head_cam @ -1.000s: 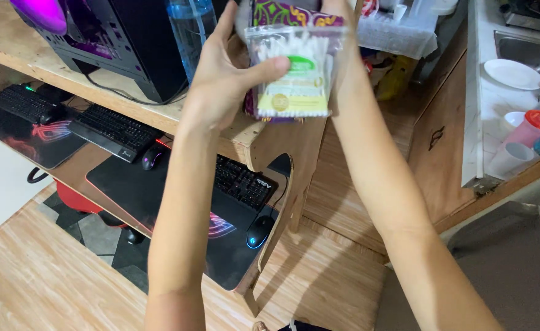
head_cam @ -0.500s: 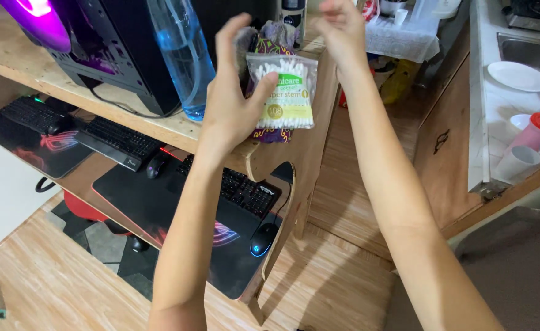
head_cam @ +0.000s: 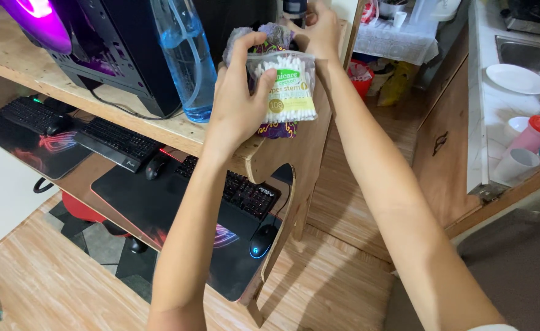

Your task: Wipe down a computer case with a cloth and cleaning spray.

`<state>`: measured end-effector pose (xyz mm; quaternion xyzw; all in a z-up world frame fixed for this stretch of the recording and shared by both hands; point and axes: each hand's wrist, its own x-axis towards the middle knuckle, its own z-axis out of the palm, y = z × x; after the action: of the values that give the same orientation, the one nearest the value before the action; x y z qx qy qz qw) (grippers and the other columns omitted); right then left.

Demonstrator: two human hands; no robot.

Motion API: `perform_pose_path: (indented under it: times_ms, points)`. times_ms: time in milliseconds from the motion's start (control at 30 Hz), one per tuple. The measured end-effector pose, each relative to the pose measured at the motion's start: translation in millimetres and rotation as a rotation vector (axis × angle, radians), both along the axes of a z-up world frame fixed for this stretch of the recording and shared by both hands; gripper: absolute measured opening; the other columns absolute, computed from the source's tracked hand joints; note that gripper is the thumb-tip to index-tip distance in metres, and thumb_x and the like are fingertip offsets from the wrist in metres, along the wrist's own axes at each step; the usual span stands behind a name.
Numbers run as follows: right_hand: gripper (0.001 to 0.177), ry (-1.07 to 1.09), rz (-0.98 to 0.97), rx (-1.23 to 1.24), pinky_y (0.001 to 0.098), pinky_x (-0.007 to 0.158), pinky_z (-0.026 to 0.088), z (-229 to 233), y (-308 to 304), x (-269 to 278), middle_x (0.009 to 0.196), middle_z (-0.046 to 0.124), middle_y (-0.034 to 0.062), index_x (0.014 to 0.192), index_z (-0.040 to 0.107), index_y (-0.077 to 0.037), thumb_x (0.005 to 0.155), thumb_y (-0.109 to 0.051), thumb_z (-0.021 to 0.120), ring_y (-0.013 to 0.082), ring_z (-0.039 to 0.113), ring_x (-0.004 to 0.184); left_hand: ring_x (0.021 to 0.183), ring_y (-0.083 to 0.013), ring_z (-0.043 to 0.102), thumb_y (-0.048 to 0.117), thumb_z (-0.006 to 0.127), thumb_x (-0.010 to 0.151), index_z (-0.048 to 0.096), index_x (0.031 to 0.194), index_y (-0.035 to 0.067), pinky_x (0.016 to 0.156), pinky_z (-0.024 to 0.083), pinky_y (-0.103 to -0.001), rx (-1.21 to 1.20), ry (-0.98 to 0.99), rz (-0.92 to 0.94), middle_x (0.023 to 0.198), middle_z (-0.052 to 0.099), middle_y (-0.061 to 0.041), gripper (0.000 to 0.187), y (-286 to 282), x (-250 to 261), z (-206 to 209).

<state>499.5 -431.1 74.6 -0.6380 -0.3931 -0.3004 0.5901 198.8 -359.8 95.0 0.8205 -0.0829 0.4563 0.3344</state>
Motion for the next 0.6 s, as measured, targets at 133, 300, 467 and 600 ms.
perform_pose_path:
  times_ms: [133, 300, 467, 600]
  points:
    - [0.036, 0.005, 0.144, 0.061, 0.0297, 0.080, 0.058, -12.2, -22.8, -10.0, 0.103, 0.079, 0.0060, 0.116, 0.069, -0.002, 0.092, -0.015, 0.092, 0.0121, 0.072, 0.091, 0.126, -0.0373, 0.060, 0.010, 0.070, 0.104, 0.047, 0.148, 0.013, 0.111, 0.047, -0.043, 0.049, -0.075, -0.041, 0.145, 0.062, -0.014, 0.050, 1.0, -4.3, 1.1]
    - [0.042, 0.094, 0.373, 0.219, 0.0290, 0.096, 0.058, 0.1, -95.8, -94.3, 0.122, 0.073, 0.0048, 0.133, 0.055, -0.005, 0.099, -0.009, 0.079, 0.0130, 0.071, 0.111, 0.127, -0.0328, 0.056, 0.007, 0.070, 0.106, 0.045, 0.152, 0.013, 0.116, 0.045, -0.040, 0.058, -0.170, -0.096, 0.150, 0.059, -0.010, 0.053, -23.2, -17.5, 9.5]
    - [0.030, 0.285, 0.585, 0.378, 0.0319, 0.095, 0.054, -32.5, -176.3, -135.6, 0.119, 0.065, 0.0094, 0.139, 0.056, -0.002, 0.116, -0.018, 0.066, 0.0178, 0.062, 0.108, 0.130, -0.0309, 0.051, 0.005, 0.072, 0.108, 0.043, 0.150, 0.014, 0.118, 0.042, -0.037, 0.034, -0.204, -0.223, 0.147, 0.057, -0.008, 0.051, -51.2, -24.9, -0.7]
    - [0.037, 0.473, 0.757, 0.399, 0.0359, 0.092, 0.057, -13.2, -203.5, -237.2, 0.122, 0.067, 0.0103, 0.130, 0.055, -0.005, 0.109, -0.035, 0.061, 0.0212, 0.068, 0.112, 0.131, -0.0337, 0.050, 0.004, 0.072, 0.107, 0.044, 0.149, 0.013, 0.119, 0.040, -0.040, 0.027, -0.207, -0.340, 0.146, 0.057, -0.011, 0.051, -58.6, -16.2, -10.4]
